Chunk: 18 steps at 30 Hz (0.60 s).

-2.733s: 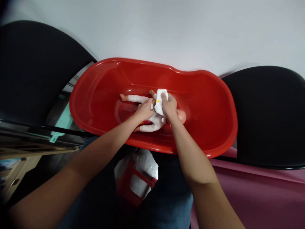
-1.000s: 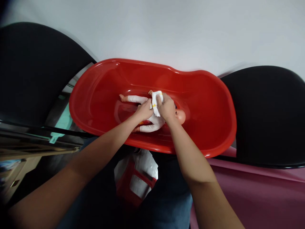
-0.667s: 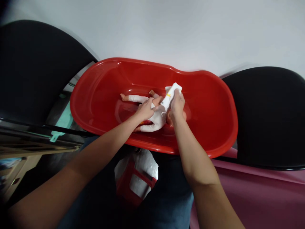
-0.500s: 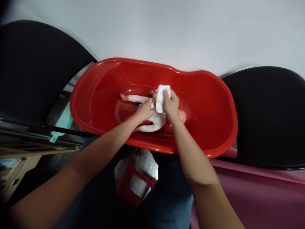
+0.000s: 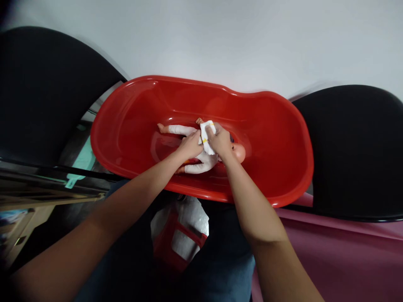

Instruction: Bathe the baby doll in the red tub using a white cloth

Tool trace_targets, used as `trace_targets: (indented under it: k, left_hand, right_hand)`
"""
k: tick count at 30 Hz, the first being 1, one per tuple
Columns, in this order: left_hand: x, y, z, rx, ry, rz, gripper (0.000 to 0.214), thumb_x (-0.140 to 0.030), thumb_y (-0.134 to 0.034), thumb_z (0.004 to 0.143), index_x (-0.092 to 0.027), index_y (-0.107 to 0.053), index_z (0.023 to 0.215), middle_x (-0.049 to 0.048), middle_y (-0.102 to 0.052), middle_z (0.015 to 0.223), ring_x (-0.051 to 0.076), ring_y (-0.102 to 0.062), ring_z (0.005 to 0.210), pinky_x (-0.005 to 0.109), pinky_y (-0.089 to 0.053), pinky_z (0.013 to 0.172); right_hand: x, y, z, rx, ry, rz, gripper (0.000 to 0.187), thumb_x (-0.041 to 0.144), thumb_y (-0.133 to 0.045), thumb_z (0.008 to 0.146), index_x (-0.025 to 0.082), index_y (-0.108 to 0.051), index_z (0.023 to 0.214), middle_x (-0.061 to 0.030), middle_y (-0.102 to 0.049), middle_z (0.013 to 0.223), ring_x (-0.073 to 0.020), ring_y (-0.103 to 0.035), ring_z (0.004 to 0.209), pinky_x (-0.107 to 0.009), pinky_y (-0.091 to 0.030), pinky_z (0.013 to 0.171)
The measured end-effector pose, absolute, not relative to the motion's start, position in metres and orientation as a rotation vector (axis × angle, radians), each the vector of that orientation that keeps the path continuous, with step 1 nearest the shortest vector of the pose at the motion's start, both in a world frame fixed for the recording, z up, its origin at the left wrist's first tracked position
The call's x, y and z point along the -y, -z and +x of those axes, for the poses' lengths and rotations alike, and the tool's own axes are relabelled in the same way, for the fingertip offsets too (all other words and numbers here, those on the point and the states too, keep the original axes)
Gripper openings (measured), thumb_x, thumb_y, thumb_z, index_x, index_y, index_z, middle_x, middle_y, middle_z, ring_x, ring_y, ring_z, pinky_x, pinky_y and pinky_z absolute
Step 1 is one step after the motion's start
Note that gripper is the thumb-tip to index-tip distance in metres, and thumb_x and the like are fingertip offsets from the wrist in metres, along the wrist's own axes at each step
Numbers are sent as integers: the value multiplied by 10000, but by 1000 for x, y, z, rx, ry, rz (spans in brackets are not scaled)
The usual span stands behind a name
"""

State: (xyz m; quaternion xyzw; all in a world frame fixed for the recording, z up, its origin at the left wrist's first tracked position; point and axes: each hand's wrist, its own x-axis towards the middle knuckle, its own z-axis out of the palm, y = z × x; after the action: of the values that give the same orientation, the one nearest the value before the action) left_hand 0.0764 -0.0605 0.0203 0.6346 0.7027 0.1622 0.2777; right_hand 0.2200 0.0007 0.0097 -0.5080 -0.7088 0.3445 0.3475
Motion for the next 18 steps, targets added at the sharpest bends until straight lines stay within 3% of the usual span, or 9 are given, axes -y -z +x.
trace_targets:
  k: [5,12,18]
  left_hand:
    - [64,-27,76,-1932,-448,1644,424,-389,-565,1036,-239,-549,1432,186,-646,1465,389,-648,1332,507,-524,1071]
    - [59,-30,65,-1953,-680,1543,488,-355,-668,1005,-211,-513,1445,158,-644,1484,322,-591,1413,446,-481,1160]
    - [48,-34,40,-2031,-832,1384,329,-212,-689,954,-239,-585,1265,112,-729,1364,279,-665,1309,393,-518,1112]
  right_hand:
    - [-5,-13,220,1532,-1055,-1306,506,686,-584,967,200,-721,959,-63,-719,861,-179,-642,747,-323,-528,714]
    - [-8,-26,224,1197,-1199,-1281,585,734,-527,994,198,-726,1114,-94,-726,855,-224,-703,816,-372,-588,720]
    - [-7,-31,224,1188,-1205,-1276,575,728,-498,1016,201,-717,1080,-103,-743,910,-232,-728,848,-375,-610,716]
